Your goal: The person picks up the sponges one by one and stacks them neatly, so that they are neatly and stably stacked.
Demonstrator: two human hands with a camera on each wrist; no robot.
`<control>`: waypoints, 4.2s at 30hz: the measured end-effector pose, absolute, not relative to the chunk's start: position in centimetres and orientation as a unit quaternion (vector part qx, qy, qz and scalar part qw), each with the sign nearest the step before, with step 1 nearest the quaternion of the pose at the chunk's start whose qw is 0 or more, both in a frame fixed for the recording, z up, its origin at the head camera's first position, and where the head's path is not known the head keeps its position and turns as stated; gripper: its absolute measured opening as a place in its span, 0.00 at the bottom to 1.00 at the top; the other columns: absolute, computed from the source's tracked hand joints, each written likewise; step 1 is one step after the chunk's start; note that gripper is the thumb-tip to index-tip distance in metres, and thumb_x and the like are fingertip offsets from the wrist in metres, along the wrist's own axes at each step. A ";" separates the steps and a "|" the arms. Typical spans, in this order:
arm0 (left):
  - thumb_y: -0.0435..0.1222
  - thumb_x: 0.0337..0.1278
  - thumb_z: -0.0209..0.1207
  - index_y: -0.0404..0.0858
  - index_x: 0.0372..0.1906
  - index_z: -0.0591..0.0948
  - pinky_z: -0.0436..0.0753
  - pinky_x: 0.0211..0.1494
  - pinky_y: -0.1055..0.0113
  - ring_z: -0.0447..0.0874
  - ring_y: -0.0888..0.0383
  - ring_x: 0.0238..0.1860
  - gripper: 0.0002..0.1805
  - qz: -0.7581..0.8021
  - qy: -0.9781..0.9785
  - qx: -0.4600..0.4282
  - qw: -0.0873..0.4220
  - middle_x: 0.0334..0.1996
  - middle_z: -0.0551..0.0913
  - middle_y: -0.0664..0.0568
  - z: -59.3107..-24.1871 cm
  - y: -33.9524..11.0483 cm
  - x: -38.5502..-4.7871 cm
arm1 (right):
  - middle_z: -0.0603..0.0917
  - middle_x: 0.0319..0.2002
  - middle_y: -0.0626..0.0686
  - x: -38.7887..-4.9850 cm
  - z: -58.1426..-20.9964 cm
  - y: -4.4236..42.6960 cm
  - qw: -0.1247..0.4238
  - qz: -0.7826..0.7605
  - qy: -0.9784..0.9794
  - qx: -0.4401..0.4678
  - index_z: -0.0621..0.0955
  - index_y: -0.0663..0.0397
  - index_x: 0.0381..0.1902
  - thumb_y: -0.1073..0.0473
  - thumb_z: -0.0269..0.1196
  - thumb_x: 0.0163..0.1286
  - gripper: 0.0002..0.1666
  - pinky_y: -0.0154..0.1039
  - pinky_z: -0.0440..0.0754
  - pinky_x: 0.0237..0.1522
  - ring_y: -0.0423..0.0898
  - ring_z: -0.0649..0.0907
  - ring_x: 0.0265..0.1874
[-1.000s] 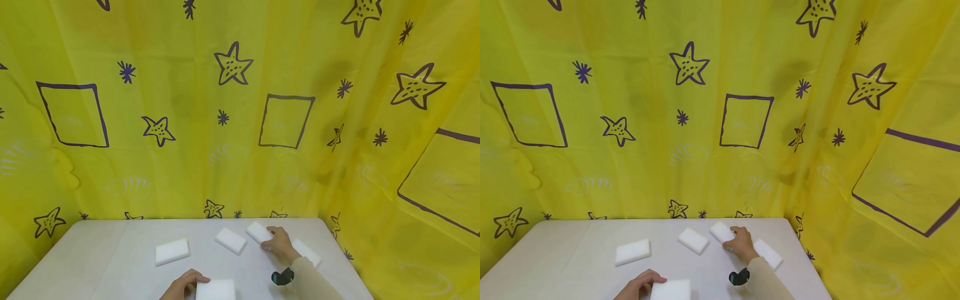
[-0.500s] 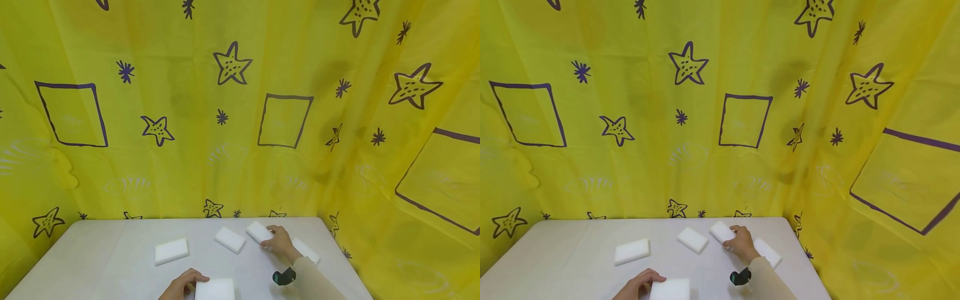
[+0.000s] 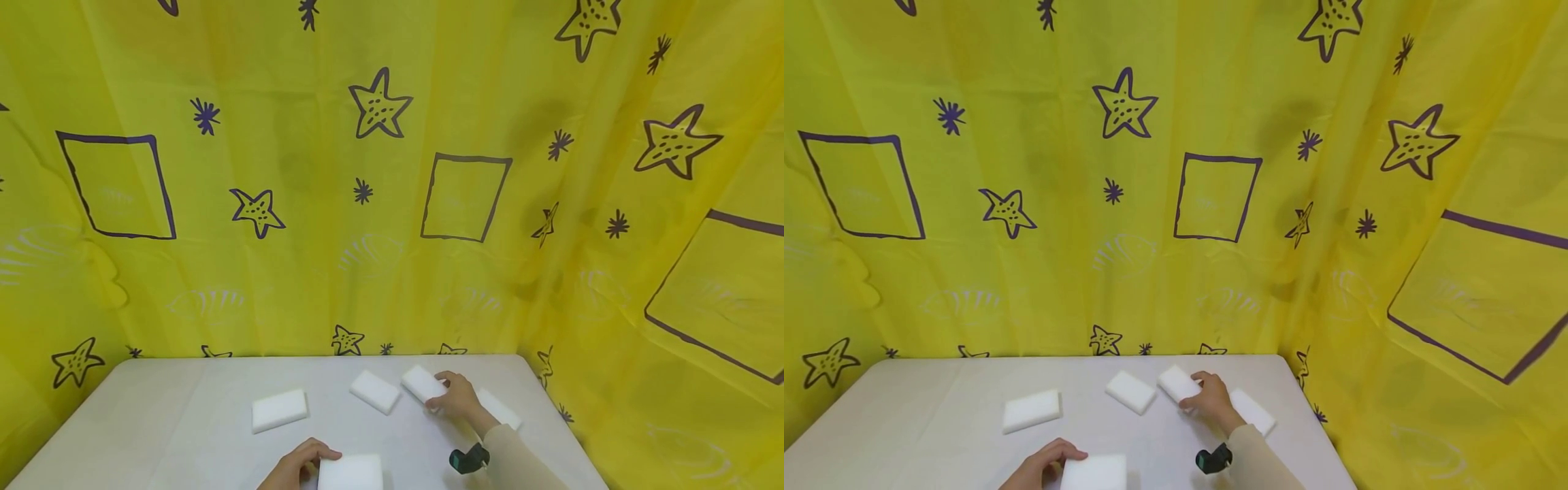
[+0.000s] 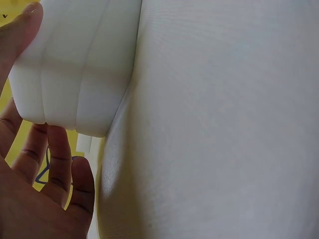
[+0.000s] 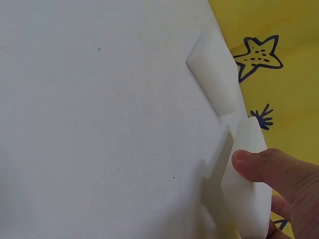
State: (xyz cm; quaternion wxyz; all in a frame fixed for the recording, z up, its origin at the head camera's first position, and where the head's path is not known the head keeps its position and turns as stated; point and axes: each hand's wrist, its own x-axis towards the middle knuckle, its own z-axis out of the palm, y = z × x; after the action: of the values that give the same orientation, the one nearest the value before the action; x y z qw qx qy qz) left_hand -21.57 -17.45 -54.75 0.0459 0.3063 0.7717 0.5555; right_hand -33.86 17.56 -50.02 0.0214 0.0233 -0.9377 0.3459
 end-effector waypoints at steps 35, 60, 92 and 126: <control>0.39 0.49 0.73 0.43 0.56 0.79 0.73 0.35 0.70 0.71 0.69 0.38 0.27 0.552 0.782 0.281 0.065 0.45 0.77 0.63 -54.4 -17.4 -21.4 | 0.82 0.40 0.58 -30.0 -47.3 17.6 0.033 0.364 -0.928 0.073 0.80 0.63 0.52 0.64 0.81 0.38 0.39 0.46 0.77 0.40 0.52 0.79 0.38; 0.41 0.47 0.74 0.42 0.55 0.80 0.72 0.35 0.70 0.71 0.68 0.38 0.27 0.547 0.790 0.269 0.066 0.44 0.77 0.63 -54.3 -17.3 -21.2 | 0.79 0.40 0.54 -27.1 -45.0 16.5 -0.011 0.396 -0.908 0.135 0.83 0.58 0.53 0.63 0.81 0.38 0.39 0.39 0.75 0.35 0.46 0.76 0.34; 0.37 0.49 0.73 0.43 0.57 0.80 0.72 0.34 0.70 0.70 0.69 0.38 0.26 0.549 0.781 0.294 0.041 0.45 0.77 0.65 -54.6 -17.4 -21.4 | 0.77 0.43 0.49 -22.8 -43.0 14.0 -0.050 0.428 -0.876 0.218 0.83 0.55 0.54 0.64 0.80 0.40 0.37 0.32 0.72 0.37 0.43 0.72 0.34; 0.40 0.45 0.76 0.39 0.56 0.80 0.72 0.36 0.71 0.70 0.72 0.39 0.30 0.505 0.813 0.290 -0.006 0.43 0.77 0.66 -54.3 -17.5 -21.4 | 0.77 0.41 0.43 -21.6 -43.9 11.5 -0.082 0.434 -0.855 0.272 0.84 0.50 0.52 0.65 0.80 0.40 0.36 0.33 0.76 0.42 0.37 0.74 0.38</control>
State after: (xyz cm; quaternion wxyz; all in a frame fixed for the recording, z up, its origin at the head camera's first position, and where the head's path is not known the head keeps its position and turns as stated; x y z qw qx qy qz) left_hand -21.45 -17.50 -54.26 -0.0060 0.2900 0.8132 0.5045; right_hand -21.56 11.45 -43.88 -0.0821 0.2716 -0.8549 0.4343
